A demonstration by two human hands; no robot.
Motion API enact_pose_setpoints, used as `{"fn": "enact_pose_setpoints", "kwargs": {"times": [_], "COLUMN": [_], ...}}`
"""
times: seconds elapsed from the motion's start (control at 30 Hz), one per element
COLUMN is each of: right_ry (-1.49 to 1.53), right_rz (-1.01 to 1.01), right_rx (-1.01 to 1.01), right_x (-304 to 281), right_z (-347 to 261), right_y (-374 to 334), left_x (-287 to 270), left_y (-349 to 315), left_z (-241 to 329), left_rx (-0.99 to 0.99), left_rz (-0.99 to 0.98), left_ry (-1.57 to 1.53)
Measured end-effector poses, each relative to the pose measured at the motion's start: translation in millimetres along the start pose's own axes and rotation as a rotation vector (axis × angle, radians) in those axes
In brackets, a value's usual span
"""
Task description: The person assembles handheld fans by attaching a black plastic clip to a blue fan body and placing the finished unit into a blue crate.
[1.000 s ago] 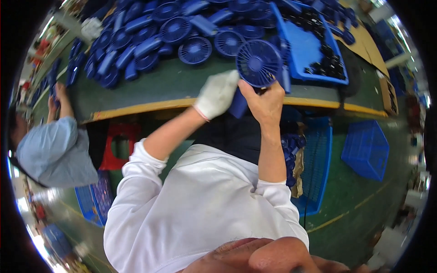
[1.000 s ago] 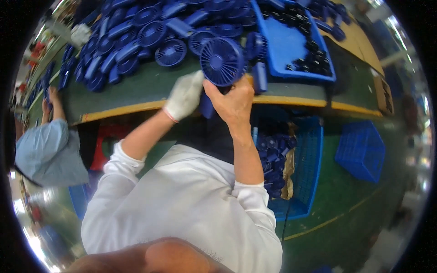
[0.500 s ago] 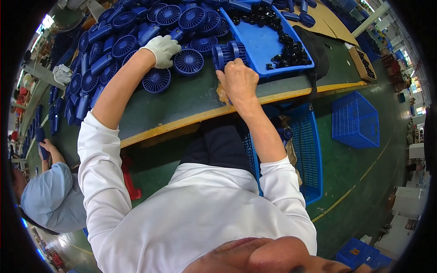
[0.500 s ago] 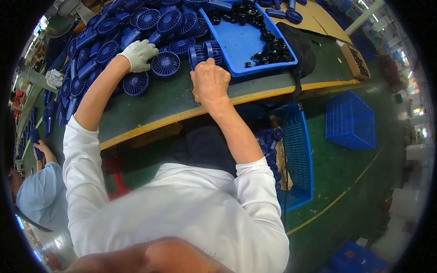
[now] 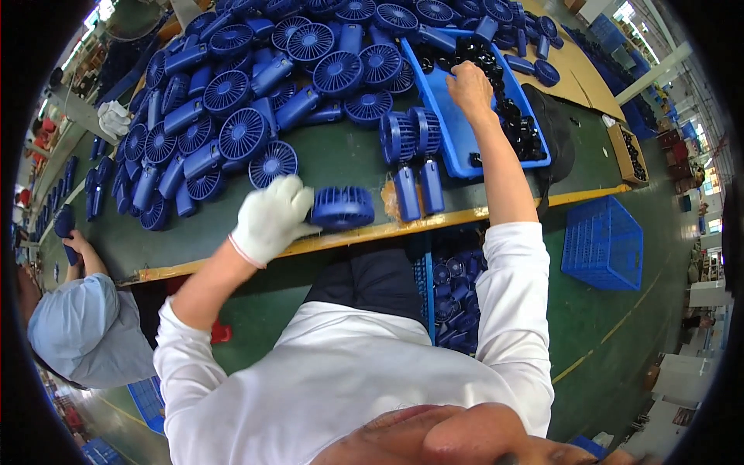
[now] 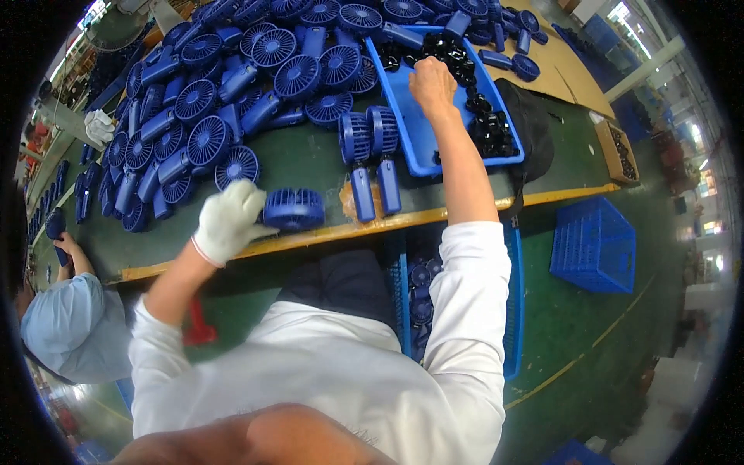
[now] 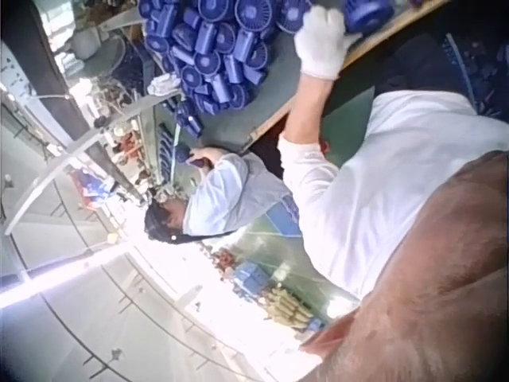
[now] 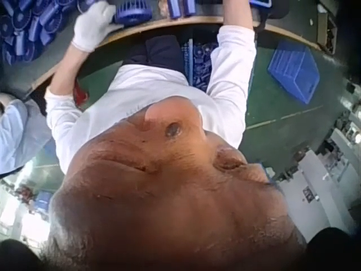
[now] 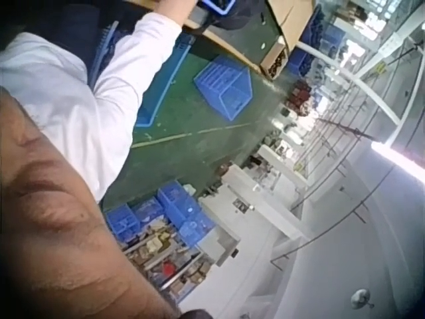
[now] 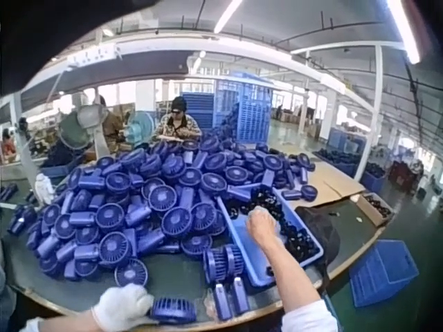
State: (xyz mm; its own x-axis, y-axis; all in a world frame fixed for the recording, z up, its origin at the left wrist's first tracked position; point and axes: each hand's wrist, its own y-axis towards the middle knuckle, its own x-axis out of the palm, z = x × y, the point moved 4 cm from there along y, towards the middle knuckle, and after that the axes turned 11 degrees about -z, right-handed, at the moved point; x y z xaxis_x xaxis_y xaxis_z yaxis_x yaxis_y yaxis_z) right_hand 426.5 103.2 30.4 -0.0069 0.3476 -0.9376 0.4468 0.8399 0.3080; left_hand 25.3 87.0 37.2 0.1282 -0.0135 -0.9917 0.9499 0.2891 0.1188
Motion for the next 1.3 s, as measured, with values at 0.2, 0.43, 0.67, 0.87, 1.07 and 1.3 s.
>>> {"fn": "enact_pose_setpoints", "kwargs": {"times": [0.2,0.43,0.67,0.87,1.07,1.3], "right_ry": [-0.148,-0.37,-0.241,-0.156,-0.111,0.914], "right_rz": [-0.039,-0.052,-0.035,-0.169,-0.088,-0.087], "right_rx": [0.042,-0.163,-0.106,0.073,0.137,0.223], "right_x": [33,33,19,13,17,-10], "right_z": [15,4,1,4,19,46], "right_y": [45,41,18,10,6,-25], "left_x": [27,25,25,30,30,28], "left_y": [-14,-26,-34,-34,-34,-31], "left_z": [-7,-3,-7,-6,-5,-8], "left_rx": [-0.119,-0.188,-0.121,-0.109,-0.098,-0.138], "left_rz": [0.217,0.222,0.265,0.165,0.154,0.278], "left_ry": [0.003,-0.177,-0.224,-0.101,-0.13,-0.051]}}
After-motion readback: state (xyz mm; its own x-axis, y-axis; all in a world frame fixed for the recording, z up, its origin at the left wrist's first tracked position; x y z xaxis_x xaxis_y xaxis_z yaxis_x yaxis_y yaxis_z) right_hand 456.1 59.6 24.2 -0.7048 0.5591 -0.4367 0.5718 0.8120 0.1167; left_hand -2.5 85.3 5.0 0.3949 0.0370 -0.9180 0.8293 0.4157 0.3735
